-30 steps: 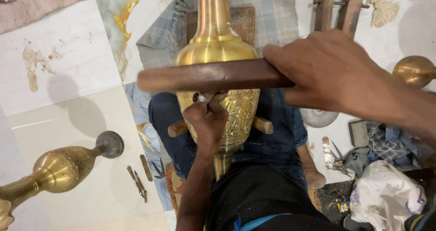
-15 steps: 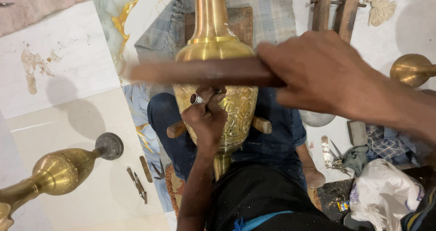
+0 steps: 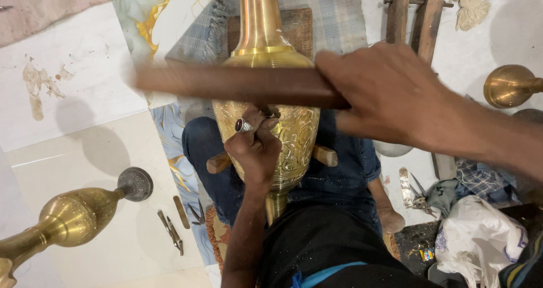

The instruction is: The person sits on the floor with a brass vase held between the legs and chisels ornamental patterns into its surface, holding a small chisel against the metal with one hand and striking it with a wooden mallet in the other, repositioning the chisel repeatedly to work different areas of the design.

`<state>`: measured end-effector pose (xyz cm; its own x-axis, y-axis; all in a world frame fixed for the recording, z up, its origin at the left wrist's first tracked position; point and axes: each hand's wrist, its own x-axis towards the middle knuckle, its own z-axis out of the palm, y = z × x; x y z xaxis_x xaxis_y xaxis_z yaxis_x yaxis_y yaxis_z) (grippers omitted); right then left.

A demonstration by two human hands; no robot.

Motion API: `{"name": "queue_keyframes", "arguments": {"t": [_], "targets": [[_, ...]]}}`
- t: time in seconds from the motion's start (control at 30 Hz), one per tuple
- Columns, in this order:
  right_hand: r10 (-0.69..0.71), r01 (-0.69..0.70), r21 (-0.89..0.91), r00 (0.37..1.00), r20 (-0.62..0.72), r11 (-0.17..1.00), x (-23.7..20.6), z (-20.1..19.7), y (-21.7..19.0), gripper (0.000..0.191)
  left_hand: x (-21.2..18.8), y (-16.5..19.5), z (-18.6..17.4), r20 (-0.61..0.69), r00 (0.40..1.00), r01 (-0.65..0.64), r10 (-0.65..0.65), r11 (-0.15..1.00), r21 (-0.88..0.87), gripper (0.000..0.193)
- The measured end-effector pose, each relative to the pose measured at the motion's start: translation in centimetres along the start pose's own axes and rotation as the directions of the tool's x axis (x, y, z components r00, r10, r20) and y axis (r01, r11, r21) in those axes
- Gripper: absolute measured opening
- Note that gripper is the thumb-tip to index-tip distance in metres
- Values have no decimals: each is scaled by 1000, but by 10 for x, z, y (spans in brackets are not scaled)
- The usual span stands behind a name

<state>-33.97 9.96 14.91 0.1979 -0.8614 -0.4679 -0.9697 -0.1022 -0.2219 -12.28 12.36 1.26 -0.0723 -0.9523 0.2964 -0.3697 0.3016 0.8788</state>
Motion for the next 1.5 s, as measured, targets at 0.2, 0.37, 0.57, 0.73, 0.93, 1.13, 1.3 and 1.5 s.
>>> {"name": "queue_keyframes", "arguments": {"t": [0.2,0.37,0.57,0.73,0.93,1.13,1.3,1.5], "targets": [[-121,178,201,956,-267,963,0,6,4,21,-1,-1,0,2,999,-34,34,999,1,10],[-23,25,-73,999,32,997,-1,3,5,31,-1,0,-1,19,999,-25,26,998,-52,21],[-30,41,-177,997,64,983,-6,-6,0,32,-1,0,-2,70,968,223,-243,952,211,21],[-74,85,85,990,-120,993,-3,-6,0,27,-2,2,-1,12,999,-37,36,999,14,16],[-51,51,-158,999,4,986,-3,-2,2,30,-1,4,0,11,998,58,-59,995,87,11],[-41,41,-80,999,-9,996,-6,-3,0,34,4,8,0,-7,998,-64,65,997,37,6],[97,-98,93,995,8,991,-8,-1,1,28,2,5,2,-19,1000,-17,16,999,-48,4],[-65,115,230,974,-216,966,-10,3,0,25,0,6,2,-15,1000,-15,15,1000,10,13]]}}
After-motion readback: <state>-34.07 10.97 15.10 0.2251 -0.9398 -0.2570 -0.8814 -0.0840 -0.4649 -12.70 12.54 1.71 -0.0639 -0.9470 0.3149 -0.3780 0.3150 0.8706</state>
